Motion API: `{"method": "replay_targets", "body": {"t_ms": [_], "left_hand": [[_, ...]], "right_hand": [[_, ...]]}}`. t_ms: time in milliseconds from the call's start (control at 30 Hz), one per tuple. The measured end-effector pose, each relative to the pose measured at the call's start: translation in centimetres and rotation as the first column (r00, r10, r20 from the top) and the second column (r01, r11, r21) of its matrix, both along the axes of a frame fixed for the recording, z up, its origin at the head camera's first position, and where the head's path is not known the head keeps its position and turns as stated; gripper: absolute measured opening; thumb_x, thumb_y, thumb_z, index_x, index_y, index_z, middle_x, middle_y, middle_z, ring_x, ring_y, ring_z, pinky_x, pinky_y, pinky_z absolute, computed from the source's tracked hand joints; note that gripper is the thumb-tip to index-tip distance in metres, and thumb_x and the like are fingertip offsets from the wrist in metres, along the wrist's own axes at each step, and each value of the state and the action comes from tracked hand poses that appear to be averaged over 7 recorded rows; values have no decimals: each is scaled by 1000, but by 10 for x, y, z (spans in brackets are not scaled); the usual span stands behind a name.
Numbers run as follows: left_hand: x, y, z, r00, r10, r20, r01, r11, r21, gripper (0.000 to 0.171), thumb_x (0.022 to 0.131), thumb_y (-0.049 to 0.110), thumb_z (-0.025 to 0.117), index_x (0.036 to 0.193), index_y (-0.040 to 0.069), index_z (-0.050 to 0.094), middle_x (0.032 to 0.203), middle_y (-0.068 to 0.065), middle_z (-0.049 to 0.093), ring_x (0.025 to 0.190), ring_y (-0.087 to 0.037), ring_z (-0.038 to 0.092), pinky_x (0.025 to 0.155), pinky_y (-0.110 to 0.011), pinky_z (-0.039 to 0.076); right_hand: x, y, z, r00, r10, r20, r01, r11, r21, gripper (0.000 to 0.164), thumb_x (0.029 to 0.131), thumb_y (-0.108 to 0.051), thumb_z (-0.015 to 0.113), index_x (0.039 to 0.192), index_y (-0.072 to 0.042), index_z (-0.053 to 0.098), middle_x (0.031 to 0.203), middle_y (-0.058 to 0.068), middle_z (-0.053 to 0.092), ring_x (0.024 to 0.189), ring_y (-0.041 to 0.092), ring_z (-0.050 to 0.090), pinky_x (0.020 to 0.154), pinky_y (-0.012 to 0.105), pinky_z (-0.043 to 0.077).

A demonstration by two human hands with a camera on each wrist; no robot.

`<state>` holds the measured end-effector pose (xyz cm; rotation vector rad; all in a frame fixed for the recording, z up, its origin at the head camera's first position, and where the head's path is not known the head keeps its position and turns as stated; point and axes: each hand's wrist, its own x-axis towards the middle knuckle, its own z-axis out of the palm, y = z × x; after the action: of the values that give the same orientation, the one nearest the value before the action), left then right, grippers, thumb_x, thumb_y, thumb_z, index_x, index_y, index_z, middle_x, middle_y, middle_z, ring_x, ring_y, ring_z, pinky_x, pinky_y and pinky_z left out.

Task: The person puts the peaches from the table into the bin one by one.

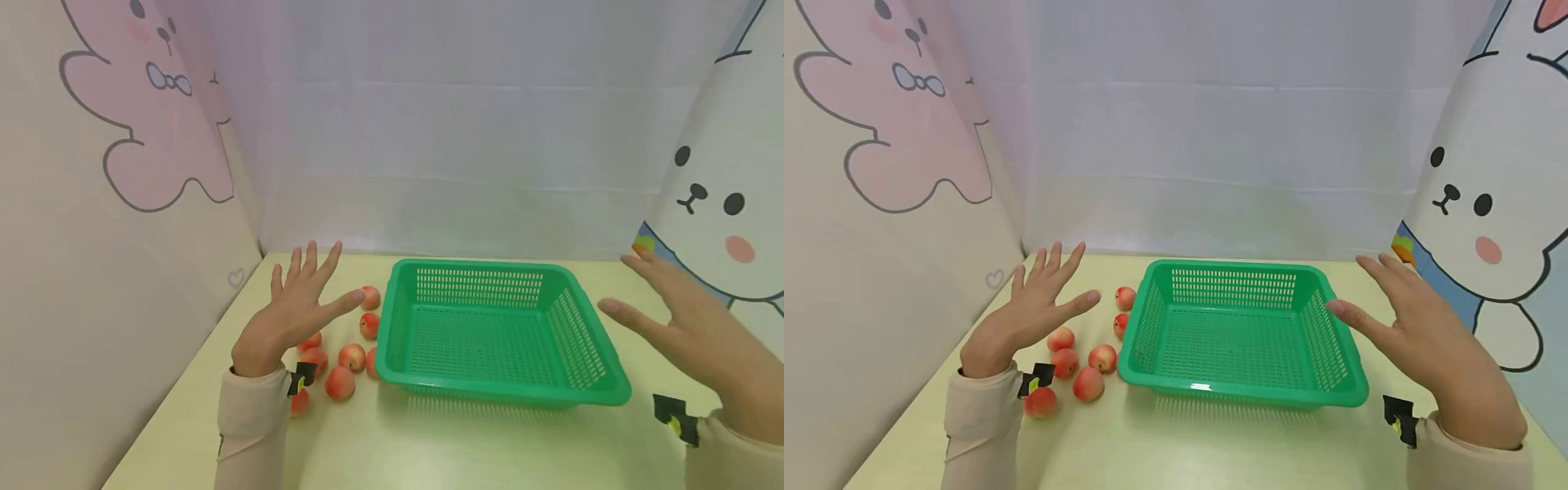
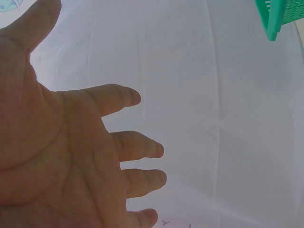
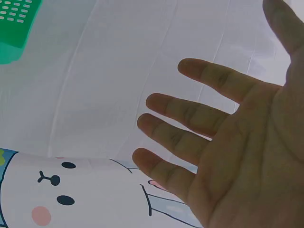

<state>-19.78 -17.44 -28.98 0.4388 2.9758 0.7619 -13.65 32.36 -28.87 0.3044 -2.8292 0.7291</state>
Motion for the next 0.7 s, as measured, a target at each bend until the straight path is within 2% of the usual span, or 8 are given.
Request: {"method": "replay_targets", "body": {"t_ms": [100, 300, 700], "left_hand": [[0, -1, 0, 1000, 7, -2, -7, 1000, 0, 101, 99, 81, 44, 173, 29, 0, 176, -13, -19, 161, -39, -25, 120, -67, -22], [0, -1, 1, 1000, 8, -3, -8, 1000, 13, 100, 99, 81, 43, 173, 29, 0, 177, -13, -18, 161, -39, -24, 120, -67, -21], [-1, -5, 3, 1000, 18, 13, -18, 1000, 20, 99, 99, 80, 44, 173, 29, 1, 177, -13, -17, 161, -39, -23, 120, -68, -20]], "right_hand": [[-3, -9, -4, 999, 27, -17, -26, 999, 41, 83, 105, -40, 68, 165, 3, 30, 168, 35, 25, 153, 60, 20, 113, 81, 19], [-9, -23, -19, 997, 32, 65, -43, 985, 166, 89, 103, -53, 68, 163, 3, 35, 163, 38, 31, 142, 63, 34, 103, 82, 32], [3, -36, -61, 996, 59, 61, -70, 981, 180, 86, 97, -54, 75, 155, 3, 49, 154, 36, 45, 136, 62, 45, 101, 78, 40]]}}
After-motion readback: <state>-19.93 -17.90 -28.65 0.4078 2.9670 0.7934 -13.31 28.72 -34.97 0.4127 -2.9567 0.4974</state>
